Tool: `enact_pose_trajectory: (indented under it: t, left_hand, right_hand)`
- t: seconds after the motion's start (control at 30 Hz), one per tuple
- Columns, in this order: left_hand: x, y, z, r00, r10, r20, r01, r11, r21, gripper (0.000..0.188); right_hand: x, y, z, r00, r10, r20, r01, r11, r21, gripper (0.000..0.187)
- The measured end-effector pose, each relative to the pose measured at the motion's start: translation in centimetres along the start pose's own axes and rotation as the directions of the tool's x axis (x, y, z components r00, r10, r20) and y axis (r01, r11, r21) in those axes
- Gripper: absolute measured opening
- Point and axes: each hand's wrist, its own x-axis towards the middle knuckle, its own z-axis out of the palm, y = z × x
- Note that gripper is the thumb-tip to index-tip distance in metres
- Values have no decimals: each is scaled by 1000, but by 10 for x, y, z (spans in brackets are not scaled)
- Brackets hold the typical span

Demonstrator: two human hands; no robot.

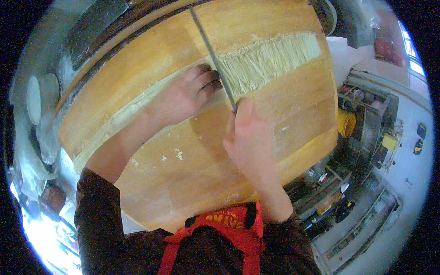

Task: The person uses a large knife to repeatedly slice a flattened sheet of dough into thin strips on a wooden board. The hands hold the dough steady while the knife makes continuous vertical cuts across the surface.

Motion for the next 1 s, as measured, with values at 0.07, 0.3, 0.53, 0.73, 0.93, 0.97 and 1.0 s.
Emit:
enact_pose_trajectory:
  t: [0.07, 0.3, 0.53, 0.73, 0.93, 0.97, 1.0]
  left_hand:
    - [-1, 0, -2, 1000, -5, 19, 6, 1000, -10, 32]
    - [1, 1, -4, 1000, 0, 6, 0, 1000, -7, 33]
    - [-2, 0, -3, 1000, -7, 11, 7, 1000, -21, 33]
    - [-2, -1, -4, 1000, 7, -14, -7, 1000, -11, 34]
    - [-2, 1, -8, 999, -13, 39, 14, 1000, -21, 34]
    - [-1, 2, -9, 999, -15, 47, 16, 1000, -22, 33]
    - [-1, 2, -10, 998, -16, 54, 17, 1000, -24, 33]
  right_hand:
    - [-8, 4, -2, 996, 52, 75, -50, 998, -33, 19]
    - [25, -8, 3, 978, 143, 154, -123, 983, -134, 23]
    - [15, 15, 12, 998, -55, -17, 54, 998, -25, 20]
    - [-10, 5, -1, 985, 99, 143, -87, 992, -88, 22]
    - [28, -6, 9, 984, 117, 133, -102, 988, -118, 25]
    - [34, -2, 10, 986, 108, 130, -99, 993, -71, 24]
    - [36, 2, 11, 987, 99, 125, -97, 995, -25, 22]
